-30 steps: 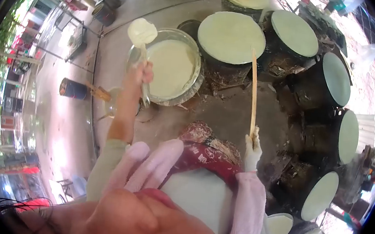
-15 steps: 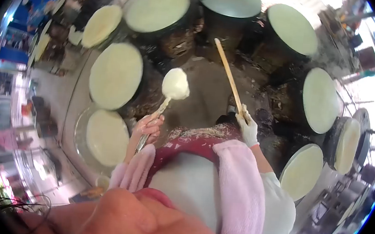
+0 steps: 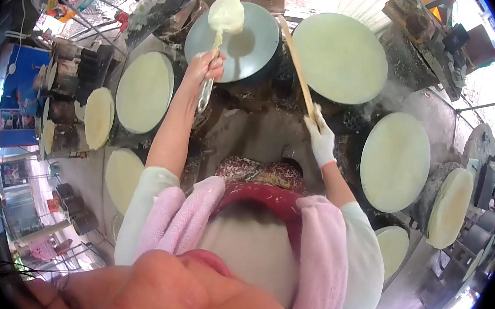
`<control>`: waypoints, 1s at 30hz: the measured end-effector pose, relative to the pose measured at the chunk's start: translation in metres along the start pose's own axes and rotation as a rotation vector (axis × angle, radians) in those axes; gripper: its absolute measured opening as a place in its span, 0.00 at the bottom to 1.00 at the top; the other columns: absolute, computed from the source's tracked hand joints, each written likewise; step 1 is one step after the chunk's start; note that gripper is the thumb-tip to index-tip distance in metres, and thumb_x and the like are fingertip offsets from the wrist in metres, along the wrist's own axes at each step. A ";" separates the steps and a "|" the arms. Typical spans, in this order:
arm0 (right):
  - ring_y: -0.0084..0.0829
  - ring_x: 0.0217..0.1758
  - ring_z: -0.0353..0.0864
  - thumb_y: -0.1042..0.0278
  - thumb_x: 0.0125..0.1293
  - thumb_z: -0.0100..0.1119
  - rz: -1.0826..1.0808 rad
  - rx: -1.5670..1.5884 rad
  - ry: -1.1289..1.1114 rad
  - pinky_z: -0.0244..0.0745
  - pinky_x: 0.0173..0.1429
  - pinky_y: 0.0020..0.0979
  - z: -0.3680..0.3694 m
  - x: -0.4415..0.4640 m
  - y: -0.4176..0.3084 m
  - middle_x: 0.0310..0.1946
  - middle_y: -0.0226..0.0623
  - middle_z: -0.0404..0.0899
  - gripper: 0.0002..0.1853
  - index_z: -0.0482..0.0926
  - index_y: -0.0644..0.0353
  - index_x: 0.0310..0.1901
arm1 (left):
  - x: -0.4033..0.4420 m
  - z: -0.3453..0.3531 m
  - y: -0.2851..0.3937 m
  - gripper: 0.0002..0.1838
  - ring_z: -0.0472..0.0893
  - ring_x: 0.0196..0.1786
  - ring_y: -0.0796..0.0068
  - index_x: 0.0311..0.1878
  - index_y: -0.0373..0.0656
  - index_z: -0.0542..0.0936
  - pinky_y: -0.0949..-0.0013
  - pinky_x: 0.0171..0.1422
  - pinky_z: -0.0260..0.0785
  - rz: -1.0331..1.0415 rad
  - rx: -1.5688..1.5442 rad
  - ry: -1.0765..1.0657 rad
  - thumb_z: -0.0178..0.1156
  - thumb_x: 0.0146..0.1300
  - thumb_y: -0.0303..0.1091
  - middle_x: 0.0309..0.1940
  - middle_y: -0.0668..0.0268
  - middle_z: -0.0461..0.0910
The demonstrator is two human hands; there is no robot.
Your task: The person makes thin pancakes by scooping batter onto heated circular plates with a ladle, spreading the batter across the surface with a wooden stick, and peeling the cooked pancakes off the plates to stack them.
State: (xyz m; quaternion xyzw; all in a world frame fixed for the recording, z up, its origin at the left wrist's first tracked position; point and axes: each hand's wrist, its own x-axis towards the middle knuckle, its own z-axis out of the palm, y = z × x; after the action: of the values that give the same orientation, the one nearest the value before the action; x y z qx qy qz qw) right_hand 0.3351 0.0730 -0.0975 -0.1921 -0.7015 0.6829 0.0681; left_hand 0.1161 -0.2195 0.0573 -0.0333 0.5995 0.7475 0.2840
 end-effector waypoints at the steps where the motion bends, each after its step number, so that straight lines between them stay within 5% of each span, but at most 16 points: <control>1: 0.26 0.75 0.64 0.66 0.70 0.63 -0.016 -0.037 0.022 0.55 0.76 0.27 0.018 0.023 -0.013 0.72 0.43 0.67 0.30 0.67 0.67 0.70 | 0.027 0.005 0.008 0.15 0.62 0.15 0.83 0.43 0.34 0.73 0.72 0.24 0.56 0.007 0.050 0.043 0.47 0.76 0.39 0.19 0.75 0.64; 4: 0.18 0.59 0.75 0.60 0.69 0.64 -0.041 -0.219 0.093 0.68 0.63 0.23 0.076 0.082 -0.044 0.62 0.41 0.79 0.32 0.67 0.60 0.71 | 0.101 0.006 -0.005 0.12 0.62 0.16 0.82 0.42 0.34 0.72 0.72 0.24 0.56 0.083 -0.031 0.110 0.47 0.73 0.35 0.19 0.74 0.65; 6: 0.23 0.56 0.81 0.56 0.70 0.63 0.047 -0.388 0.105 0.71 0.60 0.26 0.115 0.113 -0.042 0.58 0.49 0.80 0.30 0.68 0.55 0.70 | 0.153 -0.012 -0.039 0.12 0.68 0.18 0.79 0.42 0.34 0.73 0.71 0.25 0.59 0.090 0.022 0.133 0.53 0.69 0.36 0.23 0.68 0.73; 8: 0.55 0.43 0.84 0.47 0.71 0.56 0.057 -0.719 0.048 0.77 0.46 0.44 0.143 0.136 -0.019 0.41 0.55 0.84 0.27 0.72 0.50 0.68 | 0.184 -0.022 -0.057 0.13 0.70 0.20 0.78 0.42 0.35 0.73 0.71 0.25 0.61 0.079 0.293 0.180 0.55 0.67 0.38 0.27 0.65 0.76; 10: 0.57 0.38 0.82 0.44 0.71 0.54 0.106 -0.813 0.115 0.75 0.42 0.51 0.164 0.141 -0.001 0.33 0.54 0.83 0.26 0.75 0.50 0.63 | 0.204 -0.044 -0.071 0.16 0.82 0.32 0.61 0.47 0.35 0.75 0.60 0.38 0.72 0.118 0.644 0.259 0.59 0.63 0.38 0.37 0.52 0.82; 12: 0.56 0.40 0.83 0.44 0.71 0.54 0.208 -0.797 0.102 0.75 0.44 0.50 0.178 0.141 -0.015 0.35 0.54 0.84 0.27 0.75 0.50 0.64 | 0.212 -0.075 -0.087 0.18 0.84 0.40 0.50 0.50 0.34 0.75 0.53 0.46 0.75 0.348 1.029 0.399 0.60 0.62 0.37 0.41 0.47 0.83; 13: 0.55 0.40 0.84 0.44 0.71 0.54 0.208 -0.737 0.109 0.75 0.44 0.49 0.181 0.144 -0.007 0.35 0.54 0.84 0.27 0.75 0.50 0.65 | 0.199 -0.083 -0.071 0.22 0.81 0.50 0.41 0.55 0.34 0.74 0.48 0.57 0.72 0.245 1.007 0.350 0.60 0.62 0.38 0.45 0.43 0.82; 18: 0.33 0.47 0.85 0.50 0.69 0.60 0.284 -0.036 0.096 0.75 0.51 0.31 0.238 0.169 0.028 0.42 0.44 0.87 0.28 0.76 0.62 0.63 | 0.187 -0.152 -0.053 0.21 0.82 0.46 0.41 0.58 0.34 0.71 0.49 0.52 0.73 0.502 1.006 0.492 0.57 0.67 0.37 0.46 0.42 0.81; 19: 0.22 0.48 0.79 0.53 0.68 0.62 0.185 -0.092 0.179 0.72 0.53 0.24 0.242 0.162 -0.006 0.46 0.37 0.85 0.30 0.73 0.66 0.65 | 0.180 -0.162 -0.042 0.21 0.82 0.45 0.41 0.59 0.33 0.71 0.49 0.52 0.74 0.583 0.972 0.533 0.57 0.68 0.36 0.45 0.42 0.81; 23: 0.20 0.45 0.79 0.56 0.68 0.63 0.134 -0.134 0.291 0.73 0.52 0.23 0.238 0.163 -0.008 0.43 0.34 0.84 0.32 0.70 0.67 0.68 | 0.158 -0.202 -0.013 0.20 0.82 0.41 0.48 0.59 0.33 0.72 0.54 0.45 0.74 0.945 0.864 0.602 0.57 0.68 0.32 0.43 0.46 0.80; 26: 0.19 0.40 0.78 0.57 0.69 0.63 0.520 -0.001 0.025 0.73 0.46 0.22 0.262 0.164 -0.046 0.40 0.31 0.83 0.31 0.71 0.65 0.68 | 0.155 -0.232 -0.035 0.16 0.80 0.42 0.46 0.55 0.33 0.74 0.54 0.44 0.74 0.805 0.875 0.436 0.57 0.68 0.31 0.41 0.45 0.79; 27: 0.18 0.37 0.78 0.57 0.69 0.63 0.605 0.023 -0.057 0.73 0.42 0.22 0.270 0.166 -0.065 0.39 0.29 0.83 0.30 0.71 0.63 0.68 | 0.149 -0.244 -0.035 0.14 0.80 0.41 0.45 0.52 0.32 0.76 0.54 0.43 0.73 1.009 1.441 0.389 0.56 0.68 0.32 0.39 0.46 0.79; 30: 0.18 0.37 0.79 0.56 0.67 0.66 0.113 -0.304 0.013 0.75 0.42 0.22 0.233 0.171 -0.039 0.41 0.30 0.84 0.32 0.71 0.61 0.69 | 0.112 -0.237 -0.020 0.13 0.79 0.43 0.44 0.51 0.31 0.74 0.51 0.42 0.72 0.663 1.104 0.269 0.57 0.69 0.31 0.44 0.46 0.77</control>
State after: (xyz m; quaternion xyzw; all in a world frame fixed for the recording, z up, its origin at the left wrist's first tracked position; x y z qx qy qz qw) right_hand 0.0878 -0.0819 -0.1014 -0.2436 -0.7843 0.5705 0.0042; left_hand -0.0374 -0.3907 -0.0704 0.2107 0.9037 0.3673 -0.0634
